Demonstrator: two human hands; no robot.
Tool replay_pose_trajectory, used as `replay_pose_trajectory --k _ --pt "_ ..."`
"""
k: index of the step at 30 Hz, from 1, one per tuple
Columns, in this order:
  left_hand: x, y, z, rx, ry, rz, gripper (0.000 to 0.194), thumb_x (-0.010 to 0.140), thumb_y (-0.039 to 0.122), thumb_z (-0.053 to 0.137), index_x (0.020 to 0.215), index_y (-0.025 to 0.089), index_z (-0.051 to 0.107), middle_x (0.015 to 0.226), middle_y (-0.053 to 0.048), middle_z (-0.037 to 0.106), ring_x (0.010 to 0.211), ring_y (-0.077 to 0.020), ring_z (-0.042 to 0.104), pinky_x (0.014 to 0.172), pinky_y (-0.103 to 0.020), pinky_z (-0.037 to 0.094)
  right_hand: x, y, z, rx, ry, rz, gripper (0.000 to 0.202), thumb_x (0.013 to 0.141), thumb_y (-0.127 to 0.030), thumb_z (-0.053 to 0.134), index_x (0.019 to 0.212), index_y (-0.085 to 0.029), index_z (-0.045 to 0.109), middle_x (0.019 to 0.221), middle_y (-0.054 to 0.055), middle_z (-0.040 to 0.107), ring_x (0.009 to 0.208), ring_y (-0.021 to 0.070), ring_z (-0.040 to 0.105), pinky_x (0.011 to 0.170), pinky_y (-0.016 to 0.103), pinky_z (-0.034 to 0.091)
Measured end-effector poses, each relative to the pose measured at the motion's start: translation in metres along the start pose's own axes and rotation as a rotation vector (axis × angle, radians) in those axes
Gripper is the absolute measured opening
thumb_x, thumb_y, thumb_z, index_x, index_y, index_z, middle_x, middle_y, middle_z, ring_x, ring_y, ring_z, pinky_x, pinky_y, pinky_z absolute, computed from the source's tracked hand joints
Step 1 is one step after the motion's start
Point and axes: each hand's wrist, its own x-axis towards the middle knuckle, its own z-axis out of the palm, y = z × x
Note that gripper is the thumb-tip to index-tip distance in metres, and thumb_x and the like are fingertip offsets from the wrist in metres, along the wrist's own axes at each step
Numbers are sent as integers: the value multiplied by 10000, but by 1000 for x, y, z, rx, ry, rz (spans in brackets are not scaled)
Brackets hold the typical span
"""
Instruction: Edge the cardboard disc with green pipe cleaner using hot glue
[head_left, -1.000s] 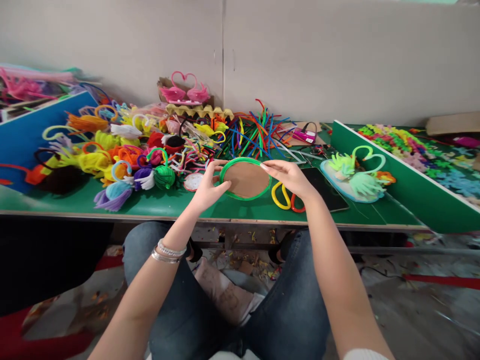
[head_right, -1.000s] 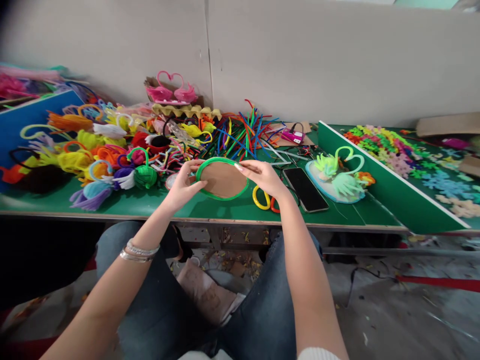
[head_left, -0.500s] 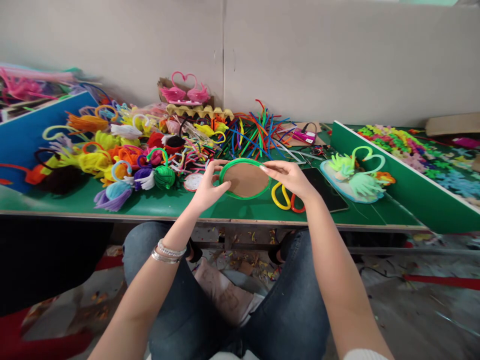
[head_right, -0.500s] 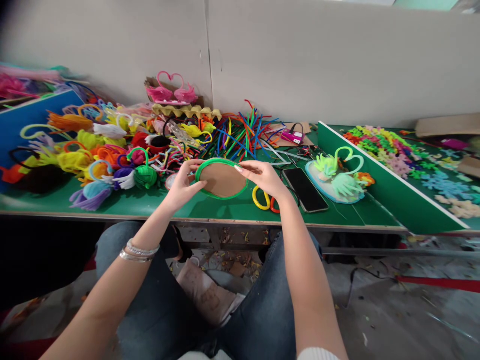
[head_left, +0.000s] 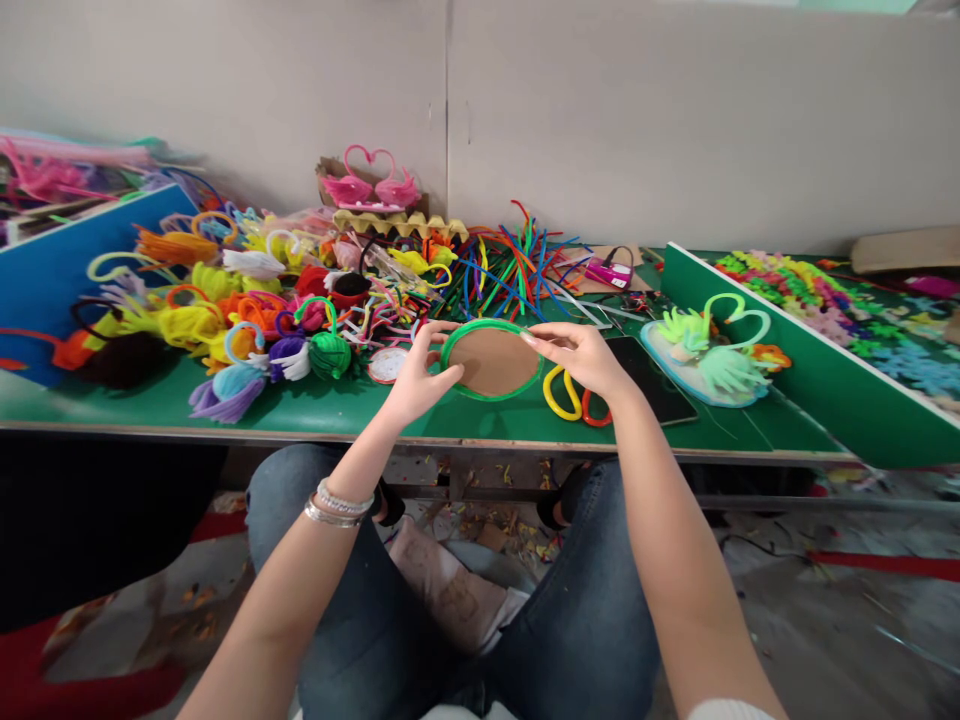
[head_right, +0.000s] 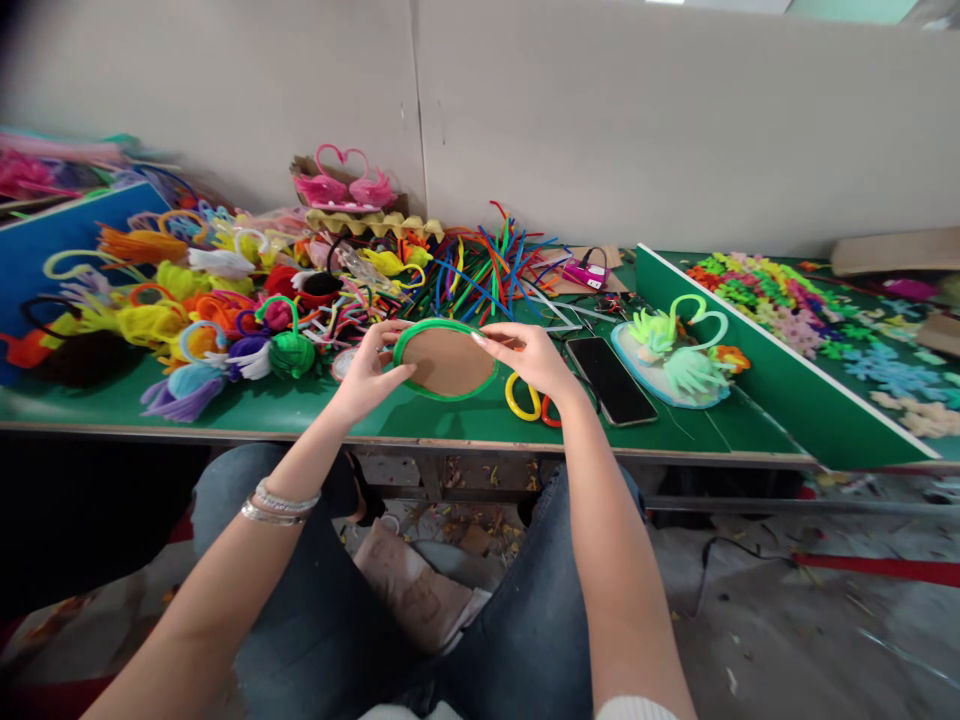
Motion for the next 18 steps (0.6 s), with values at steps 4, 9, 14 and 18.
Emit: replay_pose_trajectory --k 4,9,14,18 --pt "0 1 1 -12 5 -2 451 646 124 595 1074 220 489 1031 -33 539 1016 -173 506 821 -285 441 0 1 0 -19 19 -16 359 727 -499 643 923 -206 713 946 51 719 841 215 642 761 369 509" --pt "0 3 2 -23 12 -4 452 630 126 596 1059 218 485 1008 -32 544 998 -172 507 810 -283 441 1 4 1 -58 41 -23 361 730 -489 639 932 -197 708 927 57 721 790 208 645 727 365 518" --pt "0 2 2 -4 19 8 442 627 121 586 1047 213 485 1024 -36 541 985 -167 500 793 -276 437 1 6 1 -63 40 -32 364 730 -482 635 942 -196 712 937 62 723 802 213 651 727 370 526" --pt "0 1 2 6 18 7 454 628 116 585 1059 217 486 1021 -32 545 983 -166 504 790 -273 437 1 6 1 -50 36 -17 367 720 -470 649 944 -186 713 928 66 723 778 207 649 707 358 522"
